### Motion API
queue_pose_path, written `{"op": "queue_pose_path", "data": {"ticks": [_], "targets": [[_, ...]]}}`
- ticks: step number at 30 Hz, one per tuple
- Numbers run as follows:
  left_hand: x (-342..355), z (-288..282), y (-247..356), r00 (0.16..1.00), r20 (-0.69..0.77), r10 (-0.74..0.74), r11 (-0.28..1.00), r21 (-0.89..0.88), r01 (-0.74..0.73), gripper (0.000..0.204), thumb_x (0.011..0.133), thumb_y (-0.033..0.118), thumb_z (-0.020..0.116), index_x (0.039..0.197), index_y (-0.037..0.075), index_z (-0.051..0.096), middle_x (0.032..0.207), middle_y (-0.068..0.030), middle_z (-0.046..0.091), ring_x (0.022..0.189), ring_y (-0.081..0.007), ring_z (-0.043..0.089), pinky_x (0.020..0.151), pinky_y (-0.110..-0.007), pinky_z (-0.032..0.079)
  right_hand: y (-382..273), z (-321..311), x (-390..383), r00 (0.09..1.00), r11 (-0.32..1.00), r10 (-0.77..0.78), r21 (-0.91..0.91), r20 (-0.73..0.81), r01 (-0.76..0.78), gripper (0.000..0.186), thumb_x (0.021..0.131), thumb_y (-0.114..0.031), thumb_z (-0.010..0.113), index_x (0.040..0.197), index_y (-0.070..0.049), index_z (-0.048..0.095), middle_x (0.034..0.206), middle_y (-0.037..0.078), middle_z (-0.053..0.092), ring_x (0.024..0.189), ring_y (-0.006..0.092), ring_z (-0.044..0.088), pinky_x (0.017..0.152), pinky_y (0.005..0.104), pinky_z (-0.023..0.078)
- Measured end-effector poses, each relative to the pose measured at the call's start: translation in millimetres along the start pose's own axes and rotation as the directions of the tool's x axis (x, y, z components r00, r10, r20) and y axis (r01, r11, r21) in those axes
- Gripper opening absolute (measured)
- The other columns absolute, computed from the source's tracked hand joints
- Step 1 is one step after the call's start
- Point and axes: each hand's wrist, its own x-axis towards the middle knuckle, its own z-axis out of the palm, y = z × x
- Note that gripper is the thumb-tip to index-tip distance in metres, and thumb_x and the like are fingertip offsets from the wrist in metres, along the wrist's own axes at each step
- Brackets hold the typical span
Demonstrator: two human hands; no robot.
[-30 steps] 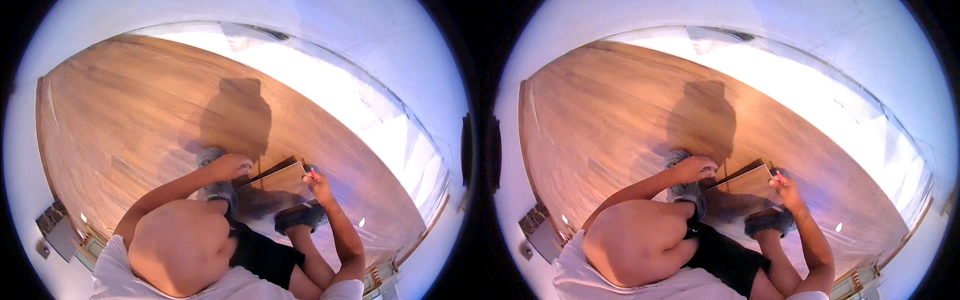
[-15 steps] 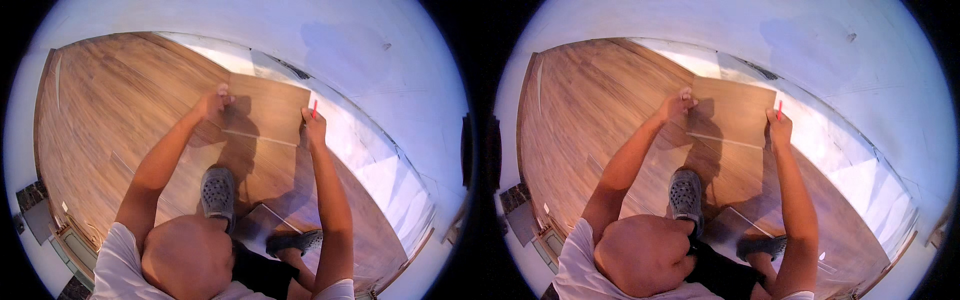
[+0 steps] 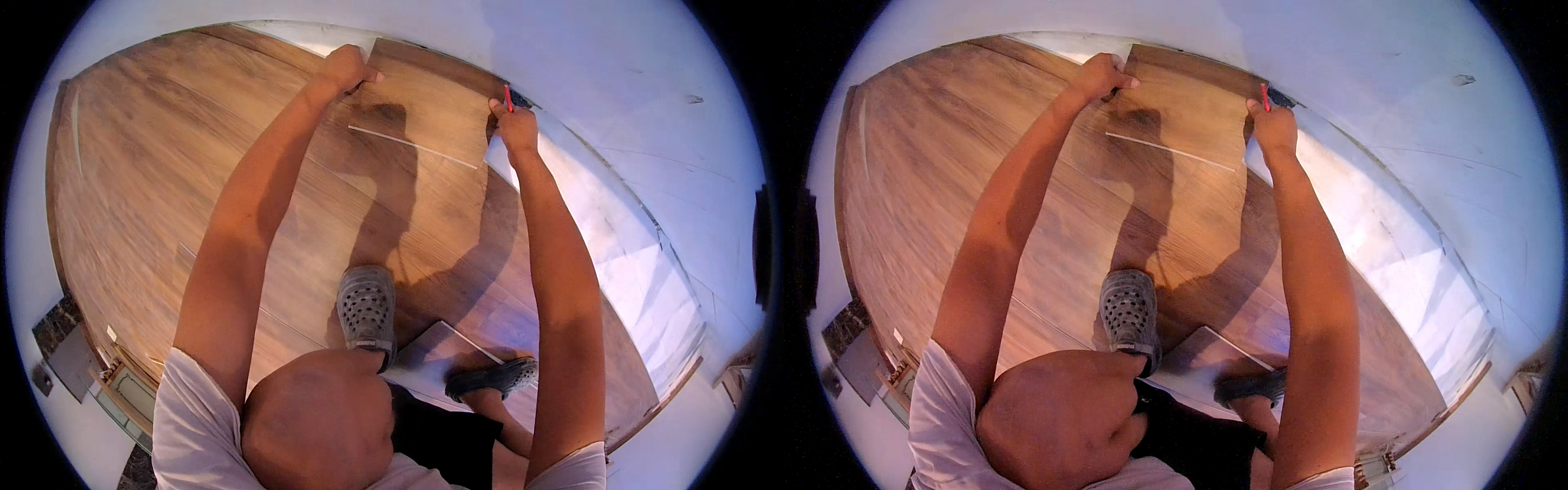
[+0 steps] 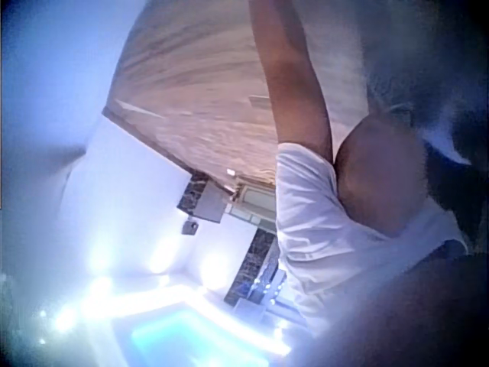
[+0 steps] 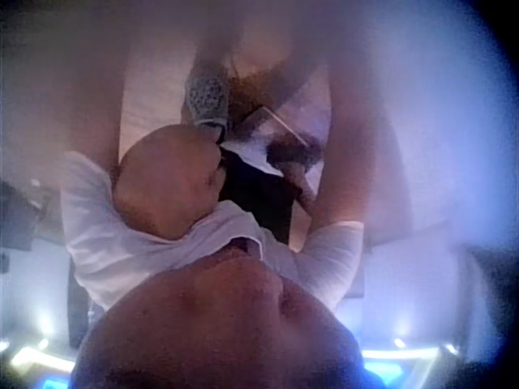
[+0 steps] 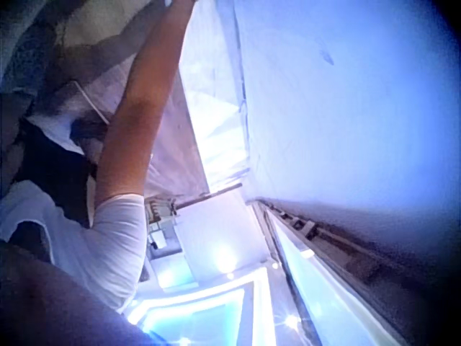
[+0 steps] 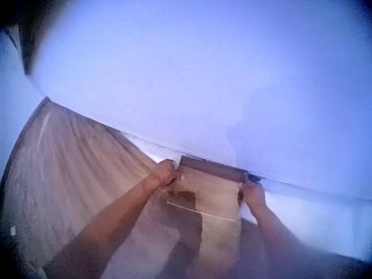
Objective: The person measures and fits flooring planks along a wall, marking them with a pencil and checking the alignment by hand.
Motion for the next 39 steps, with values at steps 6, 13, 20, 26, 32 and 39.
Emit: {"op": "queue_pose_path", "data": {"ticks": [6,13,20,26,32,39], "targets": [[5.8,0.9,-0.5,0.999,-0.03,-0.013,1.0,-0.028,0.012,0.047,0.068,0.036,0.088,0.075,-0.002,0.061,0.071,-0.0158,0.063,0.069,-0.0306,0.062,0.068,-0.042,0.049,-9.5,-5.4,-4.1,0.999,0.99,0.008,-0.144,0.044,-0.002,0.054,0.088,-0.05,0.067,0.077,0.002,0.07,0.081,0.022,0.067,0.08,0.0367,0.065,0.071,0.0458,0.049],[12.9,-6.1,4.8,0.994,0.048,0.096,0.994,0.04,-0.098,0.055,0.066,0.041,0.089,0.082,0.0,0.057,0.069,-0.0131,0.06,0.062,-0.0254,0.056,0.062,-0.039,0.048,-25.3,-15.8,-7.0,0.99,0.927,-0.011,-0.369,0.143,0.063,0.061,0.092,-0.056,0.057,0.082,0.002,0.072,0.092,0.028,0.07,0.094,0.0442,0.067,0.083,0.0499,0.053],[21.2,4.3,-5.5,0.981,0.012,0.195,0.973,0.121,-0.195,0.06,0.064,0.05,0.087,0.082,0.0,0.058,0.073,-0.017,0.061,0.07,-0.0349,0.058,0.069,-0.044,0.047,-18.5,-12.4,-11.3,0.998,0.902,-0.028,-0.43,0.055,0.049,0.061,0.093,-0.057,0.056,0.09,0.001,0.073,0.099,0.028,0.069,0.098,0.0436,0.067,0.084,0.0505,0.052],[20.4,5.7,2.3,0.986,0.003,0.169,0.97,0.176,-0.167,0.06,0.062,0.05,0.087,0.078,0.0,0.057,0.071,-0.0173,0.061,0.069,-0.035,0.058,0.067,-0.044,0.046,-23.0,-14.8,-15.3,0.999,0.875,-0.044,-0.481,0.016,0.046,0.06,0.093,-0.057,0.056,0.09,0.0,0.073,0.098,0.027,0.07,0.096,0.0437,0.067,0.083,0.0507,0.052],[17.1,7.3,-0.2,0.992,-0.006,0.126,0.988,0.089,-0.124,0.06,0.063,0.049,0.086,0.077,-0.001,0.057,0.072,-0.0188,0.062,0.069,-0.0362,0.057,0.068,-0.046,0.046,-15.7,-14.5,-13.0,0.994,0.867,-0.111,-0.488,0.016,0.104,0.059,0.093,-0.057,0.056,0.089,-0.001,0.073,0.096,0.026,0.07,0.093,0.0439,0.068,0.081,0.0513,0.053],[16.8,6.9,2.5,0.989,-0.006,0.151,0.97,0.194,-0.147,0.062,0.066,0.049,0.086,0.087,-0.005,0.062,0.085,-0.0236,0.065,0.083,-0.0401,0.062,0.077,-0.047,0.049,-18.5,-15.9,-18.1,0.998,0.932,-0.053,-0.359,0.02,0.057,0.057,0.091,-0.055,0.059,0.086,0.001,0.072,0.091,0.028,0.069,0.091,0.0464,0.066,0.08,0.0523,0.052]]}}
